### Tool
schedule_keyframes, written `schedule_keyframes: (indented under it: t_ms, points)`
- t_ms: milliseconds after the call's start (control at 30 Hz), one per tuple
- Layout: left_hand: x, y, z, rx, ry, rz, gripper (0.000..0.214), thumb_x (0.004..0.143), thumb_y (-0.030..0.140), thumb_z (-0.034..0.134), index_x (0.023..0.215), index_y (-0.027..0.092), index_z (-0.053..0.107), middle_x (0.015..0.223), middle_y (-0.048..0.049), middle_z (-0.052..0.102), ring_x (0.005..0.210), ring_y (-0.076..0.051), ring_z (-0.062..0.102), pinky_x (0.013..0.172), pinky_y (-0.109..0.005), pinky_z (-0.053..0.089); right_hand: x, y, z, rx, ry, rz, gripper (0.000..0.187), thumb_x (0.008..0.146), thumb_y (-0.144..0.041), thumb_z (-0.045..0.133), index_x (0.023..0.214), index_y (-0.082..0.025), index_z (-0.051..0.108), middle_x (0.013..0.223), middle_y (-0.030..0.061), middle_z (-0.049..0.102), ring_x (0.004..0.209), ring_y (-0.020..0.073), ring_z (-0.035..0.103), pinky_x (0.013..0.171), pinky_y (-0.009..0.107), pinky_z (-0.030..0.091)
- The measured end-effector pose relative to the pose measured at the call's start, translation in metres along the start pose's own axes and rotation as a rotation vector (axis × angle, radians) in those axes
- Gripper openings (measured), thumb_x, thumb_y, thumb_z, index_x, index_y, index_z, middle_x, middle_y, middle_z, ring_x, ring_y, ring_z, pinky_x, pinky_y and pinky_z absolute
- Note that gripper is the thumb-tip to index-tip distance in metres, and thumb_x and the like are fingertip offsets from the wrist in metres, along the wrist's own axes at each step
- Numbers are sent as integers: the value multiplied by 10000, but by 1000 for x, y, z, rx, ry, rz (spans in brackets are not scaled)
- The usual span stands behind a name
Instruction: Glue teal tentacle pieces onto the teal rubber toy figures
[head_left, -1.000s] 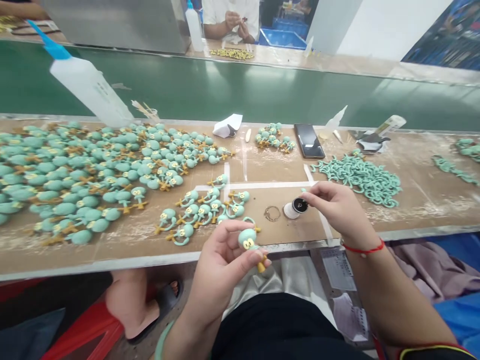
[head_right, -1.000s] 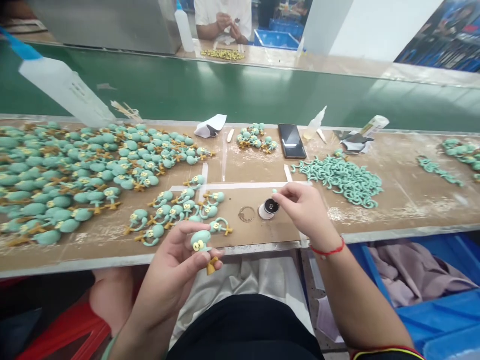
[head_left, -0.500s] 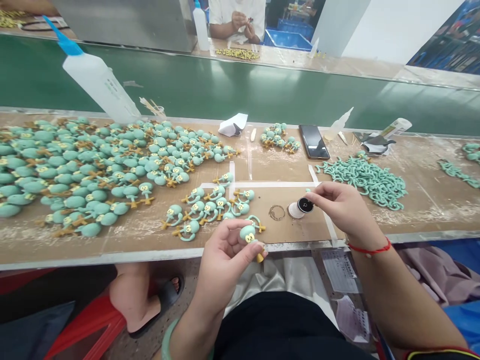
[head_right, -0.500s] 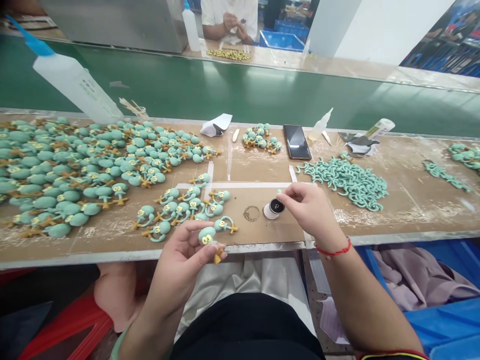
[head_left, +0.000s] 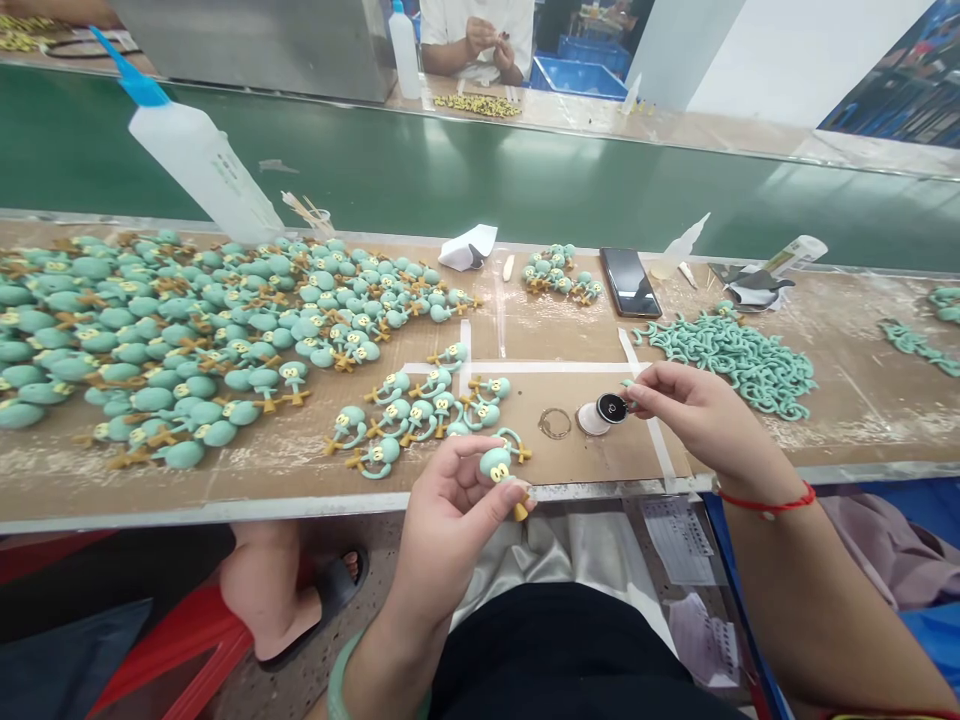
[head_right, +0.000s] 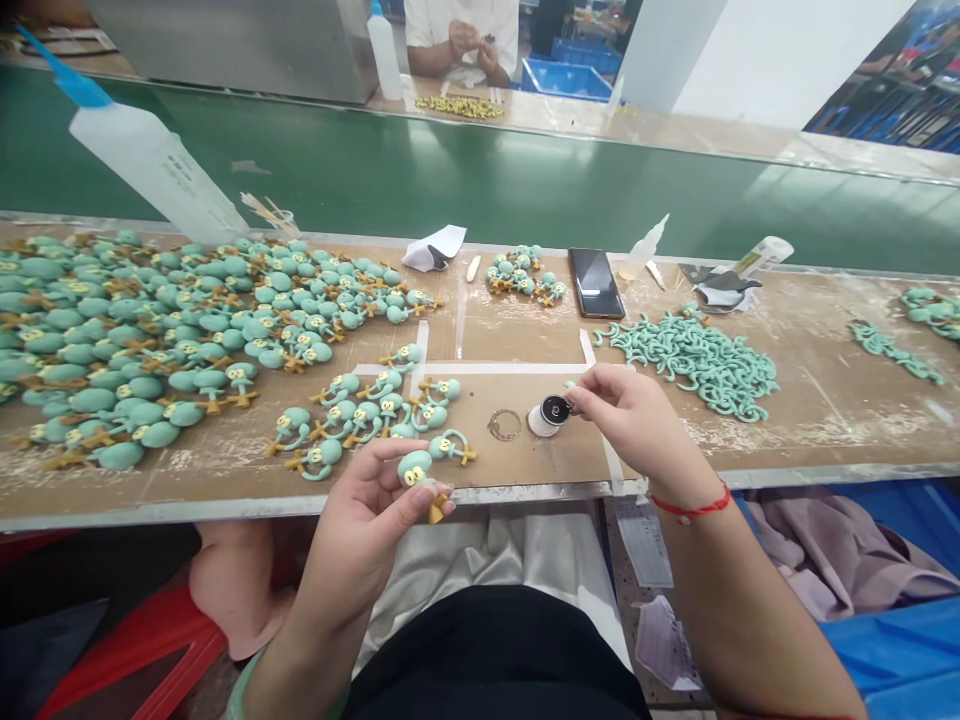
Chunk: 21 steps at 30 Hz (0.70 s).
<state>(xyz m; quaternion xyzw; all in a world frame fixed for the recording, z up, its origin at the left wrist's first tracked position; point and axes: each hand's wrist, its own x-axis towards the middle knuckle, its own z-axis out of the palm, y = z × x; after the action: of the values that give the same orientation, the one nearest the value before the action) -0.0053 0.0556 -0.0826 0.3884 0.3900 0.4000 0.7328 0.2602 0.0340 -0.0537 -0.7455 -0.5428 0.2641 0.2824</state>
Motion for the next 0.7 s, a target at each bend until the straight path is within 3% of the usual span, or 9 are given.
schedule_keyframes:
  t_ms: [200,700]
  points:
    - [-2,-3,-2,8,-17,14,300,756,233,782,1000,200,612,715,-2,712,638,-154,701,607,-231,566,-3,6,-7,5,-141,23,365,881,-527,572,732,-194,590,750,7,617,763,189,562,682,277,383]
    - [-2,-5,-6,-18,-40,47,278,805,242,744,1025,192,583,721,10,719,650,-122,704,632,-203,574,-2,-1,-4,-124,-133,44,392,851,-548,554,701,-189,600,677,0,550,657,159,474,592,270,321]
